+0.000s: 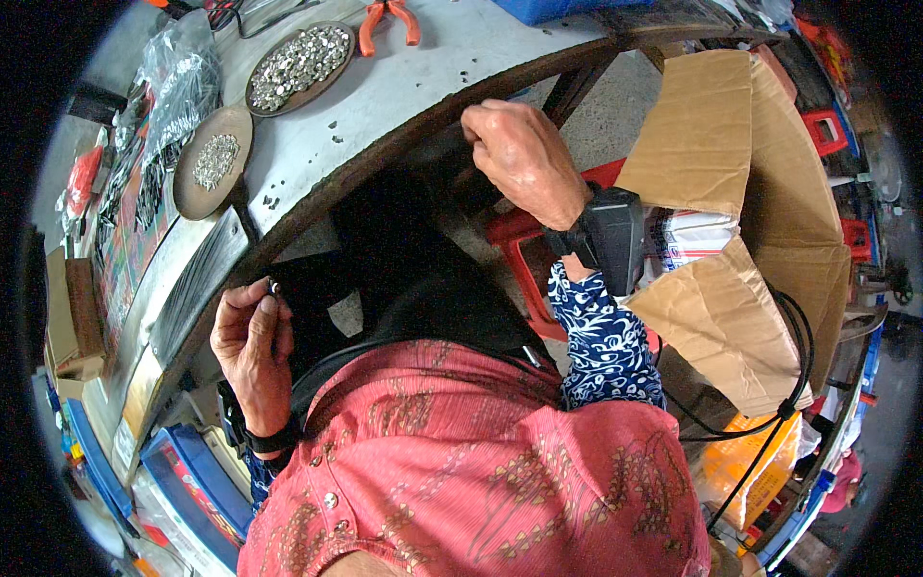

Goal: The person repeatedly picks up small metal rods and inserts small metal pieces onto them, then uses pliers to crimp or secure the pieces. The person places finished units on the table and continues the cycle with new rods and pieces.

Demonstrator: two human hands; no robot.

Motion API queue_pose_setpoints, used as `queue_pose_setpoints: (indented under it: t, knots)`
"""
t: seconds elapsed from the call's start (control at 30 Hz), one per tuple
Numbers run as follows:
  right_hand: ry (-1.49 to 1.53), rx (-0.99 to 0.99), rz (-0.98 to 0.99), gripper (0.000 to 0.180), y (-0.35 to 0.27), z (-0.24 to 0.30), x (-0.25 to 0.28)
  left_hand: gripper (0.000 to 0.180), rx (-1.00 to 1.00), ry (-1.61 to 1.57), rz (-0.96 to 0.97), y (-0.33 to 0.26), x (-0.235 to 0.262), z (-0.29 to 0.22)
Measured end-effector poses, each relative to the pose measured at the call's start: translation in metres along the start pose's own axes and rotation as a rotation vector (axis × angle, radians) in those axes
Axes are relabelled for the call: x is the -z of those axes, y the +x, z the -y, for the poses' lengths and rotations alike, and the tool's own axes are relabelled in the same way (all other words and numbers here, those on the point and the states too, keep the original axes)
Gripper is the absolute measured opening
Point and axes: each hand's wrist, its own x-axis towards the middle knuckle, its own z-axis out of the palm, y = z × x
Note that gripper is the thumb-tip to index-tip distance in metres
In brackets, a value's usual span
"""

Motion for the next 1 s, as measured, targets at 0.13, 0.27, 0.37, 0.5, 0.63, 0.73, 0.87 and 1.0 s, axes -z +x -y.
queue_pose_setpoints:
  t: [0.13, 0.27, 0.37, 0.5, 0.63, 0.73, 0.87, 1.0]
  knots:
    - [-0.129, -0.046, 0.136, 0.008, -0.02, -0.039, -0.025, 0.011, -0.001, -0.011, -0.005, -0.001, 0.0, 0.001]
    - [-0.199, -0.051, -0.036, 0.007, -0.032, -0.091, -0.081, 0.012, -0.003, -0.012, 0.006, -0.002, -0.001, 0.0]
    - [-0.247, -0.052, -0.091, 0.012, -0.048, -0.123, -0.118, 0.011, -0.006, 0.002, 0.01, -0.002, -0.001, -0.001]
    - [-0.171, -0.267, 0.138, 0.017, -0.066, -0.166, -0.154, 0.011, -0.001, -0.001, 0.025, -0.002, -0.003, -0.002]
    - [-0.225, -0.229, 0.296, 0.022, -0.057, -0.228, -0.201, 0.011, 0.007, 0.009, 0.02, -0.002, -0.004, -0.002]
    - [-0.402, -0.03, 0.336, 0.022, -0.059, -0.25, -0.233, 0.011, 0.015, 0.023, -0.009, -0.005, -0.003, -0.002]
    - [-0.358, -0.224, 0.573, 0.024, -0.052, -0.233, -0.234, 0.011, 0.026, 0.036, -0.023, -0.004, -0.006, 0.0]
    - [-0.368, -0.29, 0.653, 0.024, -0.04, -0.204, -0.216, 0.01, 0.056, 0.069, -0.013, 0.001, -0.013, 0.001]
